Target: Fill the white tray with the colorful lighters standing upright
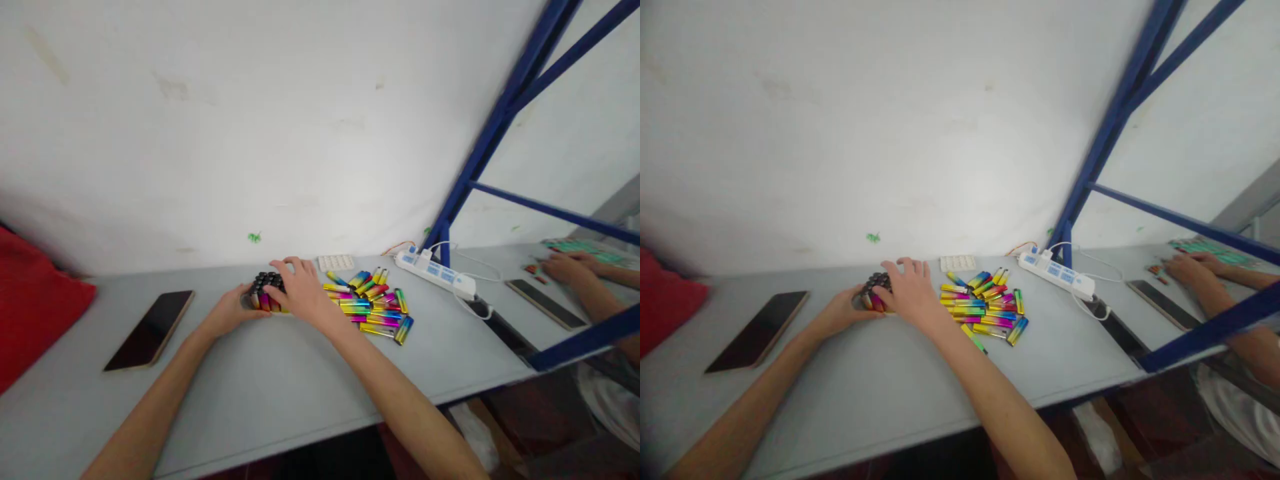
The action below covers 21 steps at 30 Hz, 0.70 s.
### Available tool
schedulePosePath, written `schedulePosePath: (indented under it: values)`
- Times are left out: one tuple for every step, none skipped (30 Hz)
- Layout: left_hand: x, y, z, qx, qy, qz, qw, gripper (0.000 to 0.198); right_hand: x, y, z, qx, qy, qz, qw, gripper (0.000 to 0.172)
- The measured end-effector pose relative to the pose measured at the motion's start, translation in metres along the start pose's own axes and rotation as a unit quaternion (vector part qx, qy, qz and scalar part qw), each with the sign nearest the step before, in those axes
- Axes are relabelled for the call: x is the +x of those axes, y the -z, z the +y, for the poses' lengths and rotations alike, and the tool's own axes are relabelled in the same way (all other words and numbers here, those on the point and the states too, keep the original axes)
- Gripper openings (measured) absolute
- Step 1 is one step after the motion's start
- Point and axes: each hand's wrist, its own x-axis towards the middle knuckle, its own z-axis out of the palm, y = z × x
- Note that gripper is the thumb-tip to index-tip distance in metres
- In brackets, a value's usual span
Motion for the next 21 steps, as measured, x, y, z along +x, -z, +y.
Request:
schedulePosePath:
  values:
    - [-0.002,-0.003,-0.001,-0.004,-0.015,-0.007,1.000,0.083,0.005,-0.004,-0.010,-0.012,-0.013,-0.029,0.999,0.065]
    - [-0.004,-0.006,-0.002,-0.007,-0.032,-0.010,0.999,0.083,0.009,-0.008,-0.017,-0.023,-0.021,-0.059,0.998,0.067]
    - [-0.005,-0.009,-0.004,-0.010,-0.050,-0.007,0.999,0.083,0.010,-0.011,-0.021,-0.033,-0.025,-0.081,0.996,0.068]
    - [-0.006,-0.012,-0.006,-0.013,-0.065,-0.003,0.998,0.084,0.011,-0.014,-0.023,-0.040,-0.023,-0.094,0.994,0.068]
    - [-0.006,-0.014,-0.009,-0.013,-0.077,0.003,0.997,0.085,0.010,-0.016,-0.023,-0.046,-0.018,-0.097,0.994,0.069]
    - [-0.006,-0.016,-0.012,-0.009,-0.086,0.011,0.996,0.086,0.010,-0.018,-0.022,-0.051,-0.013,-0.091,0.994,0.070]
    - [-0.005,-0.018,-0.015,0.000,-0.092,0.018,0.996,0.088,0.009,-0.019,-0.020,-0.056,-0.009,-0.083,0.995,0.071]
    - [-0.004,-0.020,-0.019,0.011,-0.095,0.024,0.995,0.090,0.008,-0.019,-0.018,-0.060,-0.008,-0.080,0.995,0.072]
    - [-0.003,-0.021,-0.022,0.022,-0.096,0.029,0.995,0.093,0.008,-0.020,-0.017,-0.064,-0.010,-0.082,0.995,0.073]
    - [-0.002,-0.022,-0.025,0.034,-0.097,0.032,0.994,0.095,0.009,-0.020,-0.017,-0.068,-0.012,-0.086,0.994,0.075]
    - [-0.001,-0.023,-0.027,0.043,-0.099,0.034,0.994,0.098,0.010,-0.020,-0.017,-0.071,-0.015,-0.090,0.993,0.076]
    - [-0.001,-0.023,-0.030,0.048,-0.100,0.034,0.993,0.100,0.010,-0.020,-0.017,-0.072,-0.017,-0.093,0.993,0.076]
    - [0.000,-0.024,-0.031,0.052,-0.100,0.034,0.993,0.101,0.011,-0.020,-0.018,-0.072,-0.021,-0.093,0.993,0.076]
    - [0.000,-0.024,-0.032,0.054,-0.101,0.035,0.993,0.102,0.012,-0.020,-0.019,-0.071,-0.026,-0.091,0.993,0.075]
    - [0.000,-0.024,-0.033,0.057,-0.101,0.038,0.993,0.101,0.012,-0.019,-0.019,-0.068,-0.033,-0.087,0.993,0.074]
    - [-0.001,-0.024,-0.032,0.059,-0.100,0.041,0.992,0.100,0.013,-0.018,-0.018,-0.064,-0.042,-0.085,0.993,0.074]
    - [-0.002,-0.024,-0.031,0.061,-0.098,0.046,0.992,0.100,0.014,-0.016,-0.016,-0.058,-0.057,-0.085,0.993,0.074]
    - [-0.003,-0.026,-0.028,0.062,-0.097,0.051,0.992,0.101,0.015,-0.013,-0.013,-0.050,-0.077,-0.087,0.992,0.074]
    - [-0.005,-0.029,-0.024,0.060,-0.096,0.054,0.992,0.105,0.017,-0.009,-0.008,-0.041,-0.102,-0.089,0.990,0.073]
    - [-0.007,-0.033,-0.019,0.056,-0.096,0.056,0.992,0.110,0.019,-0.005,-0.002,-0.030,-0.130,-0.092,0.987,0.072]
    - [-0.009,-0.040,-0.012,0.046,-0.097,0.056,0.993,0.118,0.021,-0.001,0.004,-0.020,-0.159,-0.096,0.982,0.071]
